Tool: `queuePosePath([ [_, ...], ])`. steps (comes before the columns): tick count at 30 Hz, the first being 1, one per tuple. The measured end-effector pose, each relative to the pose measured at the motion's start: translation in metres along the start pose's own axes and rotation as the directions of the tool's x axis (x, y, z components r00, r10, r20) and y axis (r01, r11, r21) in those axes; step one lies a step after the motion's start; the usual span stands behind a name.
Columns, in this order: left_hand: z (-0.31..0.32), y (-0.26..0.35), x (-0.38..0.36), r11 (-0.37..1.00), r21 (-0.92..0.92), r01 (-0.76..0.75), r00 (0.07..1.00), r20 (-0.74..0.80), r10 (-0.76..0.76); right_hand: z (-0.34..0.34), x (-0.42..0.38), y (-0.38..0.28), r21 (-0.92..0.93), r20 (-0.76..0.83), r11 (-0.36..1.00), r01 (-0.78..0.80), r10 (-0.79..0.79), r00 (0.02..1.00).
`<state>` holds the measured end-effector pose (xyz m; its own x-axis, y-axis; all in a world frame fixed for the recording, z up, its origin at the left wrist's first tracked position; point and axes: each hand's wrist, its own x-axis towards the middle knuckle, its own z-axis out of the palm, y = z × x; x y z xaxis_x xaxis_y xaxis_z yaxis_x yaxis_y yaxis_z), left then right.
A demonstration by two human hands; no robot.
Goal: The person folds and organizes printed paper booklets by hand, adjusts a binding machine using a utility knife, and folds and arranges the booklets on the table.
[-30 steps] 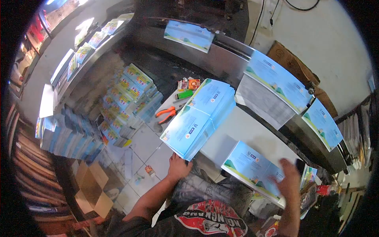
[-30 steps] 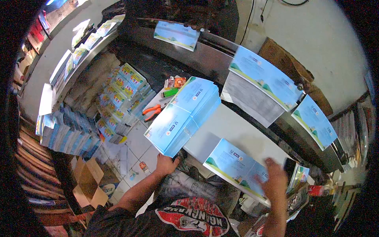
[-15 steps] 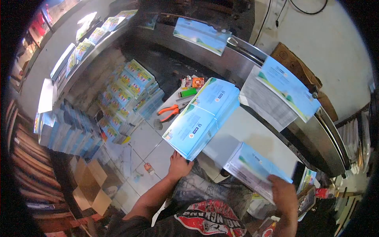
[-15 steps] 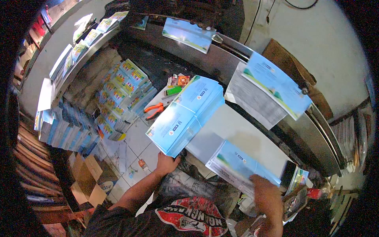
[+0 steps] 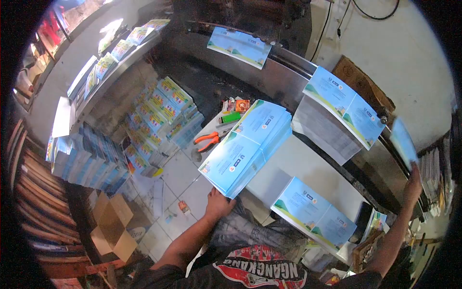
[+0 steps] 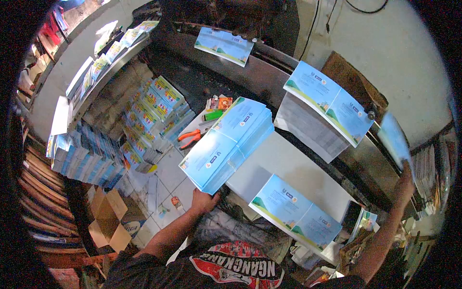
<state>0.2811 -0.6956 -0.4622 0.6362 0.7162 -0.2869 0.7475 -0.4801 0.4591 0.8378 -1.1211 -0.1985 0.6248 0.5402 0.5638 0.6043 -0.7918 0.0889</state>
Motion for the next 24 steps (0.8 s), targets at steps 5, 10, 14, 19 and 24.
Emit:
queuePosePath([
  [5,-0.003,0.004,-0.006,0.999,-0.009,-0.041,0.999,-0.035,0.041,0.029,-0.078,-0.033,0.03,0.197,0.998,-0.058,0.051,0.979],
  [10,-0.001,0.003,-0.007,0.997,-0.028,-0.072,0.994,-0.082,0.069,-0.053,-0.124,-0.22,0.327,0.515,0.944,-0.044,-0.139,0.846],
  [14,-0.01,0.008,-0.01,0.995,-0.053,-0.082,0.994,-0.077,0.078,-0.103,-0.155,-0.308,0.32,0.601,0.919,0.231,-0.385,0.701],
  [19,-0.008,0.006,-0.009,0.995,-0.036,-0.095,0.993,-0.078,0.092,-0.099,-0.168,-0.304,0.345,0.676,0.914,0.213,-0.399,0.62],
  [24,-0.005,0.004,-0.007,0.996,-0.049,-0.078,0.993,-0.092,0.073,-0.117,-0.126,-0.286,0.437,0.759,0.899,-0.017,-0.358,0.544],
])
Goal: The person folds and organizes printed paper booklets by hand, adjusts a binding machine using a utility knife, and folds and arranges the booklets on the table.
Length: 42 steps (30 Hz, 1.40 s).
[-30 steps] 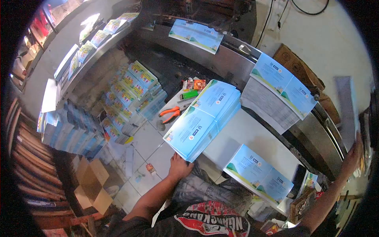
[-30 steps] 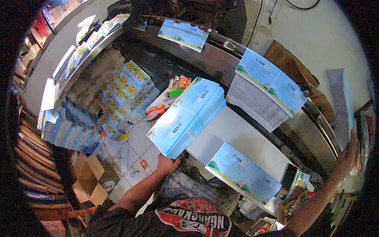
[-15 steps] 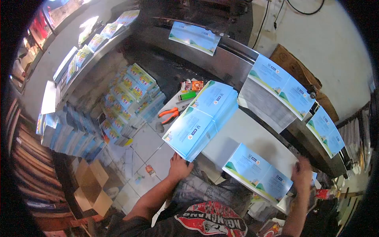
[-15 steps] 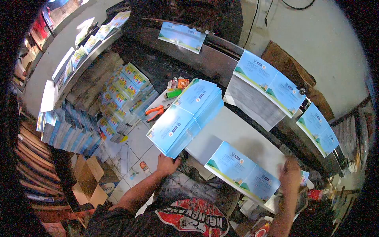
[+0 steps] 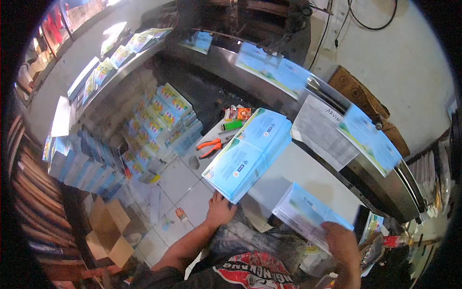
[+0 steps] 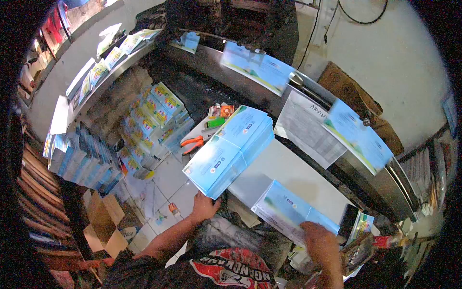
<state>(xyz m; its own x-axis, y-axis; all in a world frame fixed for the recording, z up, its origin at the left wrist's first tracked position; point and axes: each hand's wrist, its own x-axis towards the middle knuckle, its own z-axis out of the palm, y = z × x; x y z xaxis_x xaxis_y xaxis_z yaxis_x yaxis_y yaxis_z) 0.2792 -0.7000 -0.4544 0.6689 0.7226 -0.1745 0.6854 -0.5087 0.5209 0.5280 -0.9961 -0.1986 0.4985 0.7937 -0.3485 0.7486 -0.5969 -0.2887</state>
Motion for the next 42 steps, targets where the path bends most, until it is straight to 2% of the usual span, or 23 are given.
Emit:
queuePosePath([
  [2,0.0,0.002,-0.001,1.0,0.009,0.003,1.0,0.009,-0.003,-0.027,0.001,0.015,-0.058,-0.245,0.99,-0.129,0.112,0.963],
  [3,-0.002,0.003,-0.002,1.0,0.016,0.007,1.0,0.012,-0.008,-0.049,0.005,0.022,0.035,-0.318,0.984,-0.176,0.178,0.931],
  [4,-0.003,0.004,-0.002,1.0,0.025,0.009,1.0,0.014,-0.01,-0.056,0.007,0.065,-0.005,-0.462,0.997,-0.074,0.064,0.885],
  [5,-0.003,0.003,-0.002,1.0,0.026,0.012,1.0,0.012,-0.013,-0.074,0.009,0.112,-0.031,-0.518,0.972,-0.234,0.184,0.835],
  [7,-0.001,0.002,0.0,1.0,0.019,0.022,1.0,0.014,-0.022,-0.118,0.014,0.141,0.349,-0.815,0.937,-0.032,0.32,0.483],
  [8,0.001,0.0,0.0,1.0,0.02,0.025,1.0,0.013,-0.025,-0.138,0.004,0.229,-0.155,-0.912,0.928,-0.338,-0.002,0.411],
  [9,0.004,-0.002,0.001,1.0,0.016,0.022,1.0,0.003,-0.022,-0.154,0.006,0.228,-0.154,-0.911,0.929,-0.335,-0.002,0.412],
  [11,0.001,0.0,0.002,1.0,0.017,0.02,1.0,-0.011,-0.019,-0.194,0.017,0.221,-0.485,-0.874,0.739,-0.468,-0.387,0.295],
  [12,-0.004,0.003,0.002,0.999,0.019,0.039,0.998,0.04,-0.04,-0.19,0.027,0.237,-0.482,-0.875,0.741,-0.467,-0.386,0.291],
  [14,-0.004,0.003,0.004,0.998,0.021,0.06,0.995,0.083,-0.062,-0.164,0.063,0.28,-0.287,-0.92,0.909,-0.302,-0.174,0.351],
  [15,0.003,-0.002,0.005,0.998,0.033,0.057,0.996,0.065,-0.059,-0.146,0.068,0.286,-0.255,-0.879,0.921,-0.295,-0.093,0.468],
  [17,0.006,-0.003,0.007,0.998,0.04,0.055,0.998,0.041,-0.057,-0.107,0.074,0.291,-0.303,-0.803,0.915,-0.268,-0.093,0.589],
  [22,-0.005,0.005,0.0,0.999,0.036,0.034,0.998,0.06,-0.036,-0.044,0.056,0.243,-0.245,-0.747,0.909,-0.337,0.045,0.663],
  [23,-0.005,0.004,0.0,0.999,0.038,0.025,0.998,0.056,-0.027,-0.034,0.05,0.228,-0.282,-0.718,0.885,-0.371,0.062,0.694],
  [25,-0.004,0.003,0.0,0.999,0.045,0.025,0.999,0.036,-0.026,-0.016,0.034,0.136,-0.023,-0.613,0.984,-0.178,0.127,0.78],
  [26,-0.008,0.008,-0.003,0.999,0.027,0.024,0.999,0.024,-0.024,-0.012,0.027,0.079,0.036,-0.455,0.978,-0.206,0.2,0.868],
  [27,-0.008,0.008,-0.002,0.999,0.03,0.015,1.0,0.019,-0.015,0.003,0.019,0.047,-0.027,-0.32,0.992,-0.123,0.108,0.941],
  [29,-0.005,0.005,-0.002,1.0,0.015,-0.012,1.0,0.004,0.012,0.02,0.003,-0.018,-0.192,-0.222,0.981,-0.004,-0.04,0.974],
  [32,-0.007,0.008,-0.004,1.0,0.001,-0.021,1.0,-0.014,0.021,0.05,0.003,-0.018,-0.275,-0.115,0.961,0.024,-0.057,0.992],
  [35,-0.008,0.009,-0.006,0.999,0.006,-0.04,0.999,-0.029,0.04,0.041,0.002,-0.01,-0.159,-0.022,0.984,0.08,-0.085,0.996],
  [39,-0.007,0.01,-0.008,1.0,0.014,-0.025,0.999,-0.047,0.026,0.024,-0.006,-0.006,-0.002,-0.022,0.991,0.132,-0.132,0.991],
  [41,-0.001,0.004,-0.003,0.999,0.03,-0.014,0.999,-0.03,0.015,0.006,-0.005,-0.007,-0.04,-0.067,0.997,0.073,-0.075,0.995],
  [42,-0.001,0.004,-0.004,1.0,0.015,-0.011,0.999,-0.037,0.012,0.007,-0.003,0.013,-0.185,-0.159,0.982,0.032,-0.062,0.985],
])
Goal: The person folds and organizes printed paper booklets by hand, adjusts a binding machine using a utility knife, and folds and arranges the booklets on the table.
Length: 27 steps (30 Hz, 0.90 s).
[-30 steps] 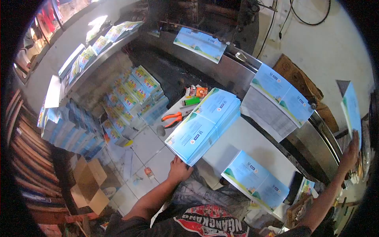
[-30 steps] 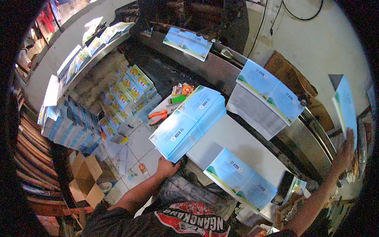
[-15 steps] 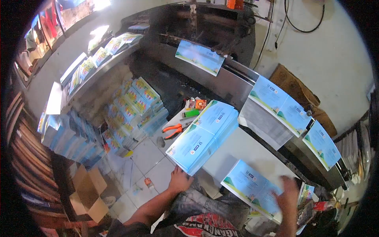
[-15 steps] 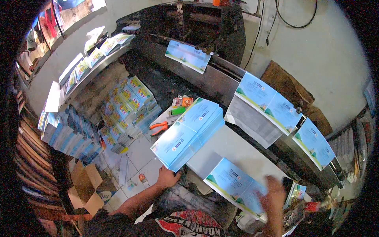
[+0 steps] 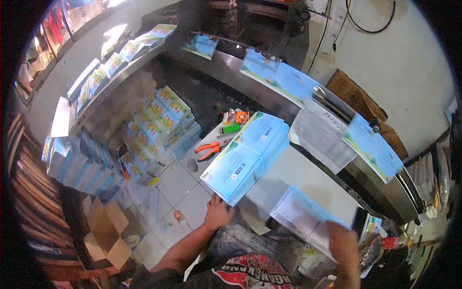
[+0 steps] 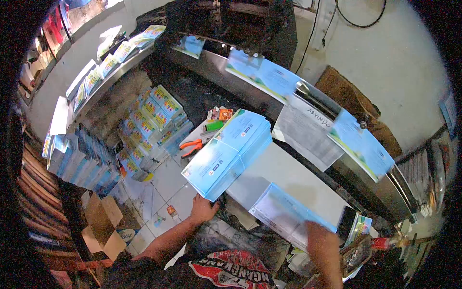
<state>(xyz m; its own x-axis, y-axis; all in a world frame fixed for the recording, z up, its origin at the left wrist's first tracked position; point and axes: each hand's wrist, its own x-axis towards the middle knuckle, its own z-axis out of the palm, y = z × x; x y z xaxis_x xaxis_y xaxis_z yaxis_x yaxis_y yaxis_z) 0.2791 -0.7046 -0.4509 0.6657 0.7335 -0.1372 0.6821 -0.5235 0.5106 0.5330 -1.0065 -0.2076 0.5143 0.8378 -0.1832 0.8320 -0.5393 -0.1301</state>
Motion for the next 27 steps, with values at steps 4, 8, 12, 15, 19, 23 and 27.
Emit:
queuePosePath([
  [4,0.002,-0.005,0.001,1.0,-0.01,-0.005,1.0,0.001,0.005,-0.063,0.016,0.06,0.153,-0.324,0.971,-0.186,0.227,0.918],
  [8,0.002,-0.006,0.003,1.0,0.008,0.018,0.999,0.042,-0.018,-0.126,0.02,0.188,-0.041,-0.816,0.927,-0.372,0.184,0.548],
  [12,-0.006,-0.001,0.003,0.999,0.003,0.041,0.997,0.063,-0.041,-0.145,0.051,0.241,-0.294,-0.92,0.867,-0.402,-0.142,0.366],
  [15,-0.005,0.001,0.005,0.994,0.041,0.097,0.99,0.098,-0.101,-0.086,0.073,0.265,-0.102,-0.821,0.946,-0.308,0.094,0.562],
  [19,0.0,-0.003,0.004,0.997,-0.006,0.071,0.995,0.066,-0.071,-0.017,0.073,0.261,-0.031,-0.676,0.951,-0.308,0.207,0.707],
  [23,-0.003,-0.001,0.001,0.998,0.004,0.056,0.997,0.056,-0.056,0.016,0.052,0.246,-0.102,-0.592,0.905,-0.412,0.278,0.757],
  [27,-0.002,-0.003,0.001,1.0,-0.007,0.026,0.999,0.041,-0.026,0.011,0.035,0.111,0.11,-0.333,0.958,-0.264,0.286,0.899],
])
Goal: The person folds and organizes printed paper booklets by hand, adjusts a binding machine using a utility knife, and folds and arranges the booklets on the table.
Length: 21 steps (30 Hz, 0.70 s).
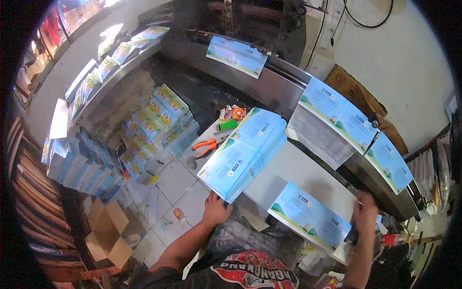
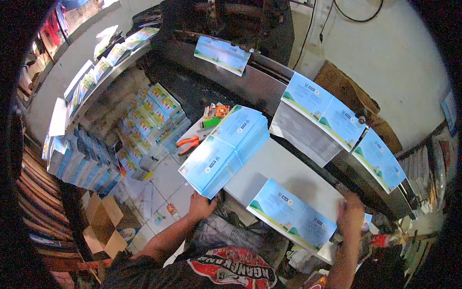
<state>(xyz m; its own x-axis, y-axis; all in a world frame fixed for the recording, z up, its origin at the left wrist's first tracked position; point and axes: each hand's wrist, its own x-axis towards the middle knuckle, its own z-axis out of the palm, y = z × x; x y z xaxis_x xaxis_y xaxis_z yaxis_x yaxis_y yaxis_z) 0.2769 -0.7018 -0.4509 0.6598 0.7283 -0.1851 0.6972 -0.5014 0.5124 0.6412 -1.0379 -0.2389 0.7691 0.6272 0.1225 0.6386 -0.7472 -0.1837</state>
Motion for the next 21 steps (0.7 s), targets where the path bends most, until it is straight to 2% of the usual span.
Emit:
queuePosePath([
  [1,-0.001,0.001,0.0,1.0,-0.001,0.0,1.0,0.001,0.0,-0.003,-0.015,-0.04,0.04,0.094,0.999,0.036,-0.039,0.995],
  [2,-0.002,0.002,0.0,1.0,-0.001,0.001,1.0,-0.001,-0.001,0.0,-0.031,-0.061,0.015,0.195,0.982,0.187,-0.186,0.963],
  [3,-0.003,0.003,-0.001,1.0,-0.003,0.003,1.0,-0.005,-0.003,-0.013,-0.04,-0.103,0.047,0.358,0.988,0.148,-0.155,0.921],
  [5,-0.003,0.003,0.0,1.0,0.0,-0.001,1.0,0.003,0.001,0.01,-0.072,-0.119,-0.139,0.319,0.927,0.347,-0.29,0.902],
  [6,-0.003,0.002,0.0,1.0,0.005,-0.007,1.0,0.013,0.007,0.018,-0.077,-0.118,-0.138,0.321,0.927,0.348,-0.291,0.901],
  [8,-0.002,0.001,0.0,1.0,0.013,-0.008,1.0,0.005,0.008,0.028,-0.081,-0.117,-0.107,0.424,0.932,0.347,-0.273,0.863],
  [10,-0.001,0.0,-0.002,1.0,0.017,-0.007,1.0,0.004,0.007,0.02,-0.078,-0.116,-0.086,0.437,0.938,0.335,-0.266,0.859],
  [12,-0.003,0.0,-0.001,1.0,-0.003,-0.03,0.999,-0.02,0.03,0.004,-0.072,-0.117,0.114,0.463,0.953,0.28,-0.301,0.834],
  [13,-0.003,-0.001,0.0,1.0,-0.006,-0.028,0.999,-0.021,0.028,-0.005,-0.068,-0.116,0.112,0.464,0.952,0.283,-0.302,0.833],
  [15,-0.001,-0.002,0.0,1.0,0.013,-0.021,1.0,0.0,0.021,-0.026,-0.056,-0.111,0.235,0.408,0.947,0.221,-0.302,0.861],
  [17,-0.001,-0.002,0.001,1.0,0.002,-0.012,1.0,-0.004,0.012,-0.038,-0.038,-0.093,0.102,0.351,0.99,0.096,-0.126,0.928],
  [18,-0.001,-0.002,0.001,1.0,-0.004,-0.009,1.0,-0.005,0.009,-0.053,-0.03,-0.09,0.082,0.219,0.996,0.022,-0.04,0.975],
  [19,-0.001,-0.002,0.001,1.0,-0.003,-0.007,1.0,-0.007,0.007,-0.07,-0.017,-0.076,0.224,0.14,0.975,0.001,-0.033,0.99],
  [20,-0.002,-0.001,0.001,1.0,0.027,0.009,1.0,0.017,-0.009,-0.062,0.0,-0.016,0.058,0.008,0.997,0.053,-0.054,0.999],
  [21,-0.003,-0.001,0.002,0.998,0.058,0.025,0.999,0.039,-0.027,-0.091,0.018,-0.011,-0.05,-0.035,0.988,-0.149,0.147,0.988],
])
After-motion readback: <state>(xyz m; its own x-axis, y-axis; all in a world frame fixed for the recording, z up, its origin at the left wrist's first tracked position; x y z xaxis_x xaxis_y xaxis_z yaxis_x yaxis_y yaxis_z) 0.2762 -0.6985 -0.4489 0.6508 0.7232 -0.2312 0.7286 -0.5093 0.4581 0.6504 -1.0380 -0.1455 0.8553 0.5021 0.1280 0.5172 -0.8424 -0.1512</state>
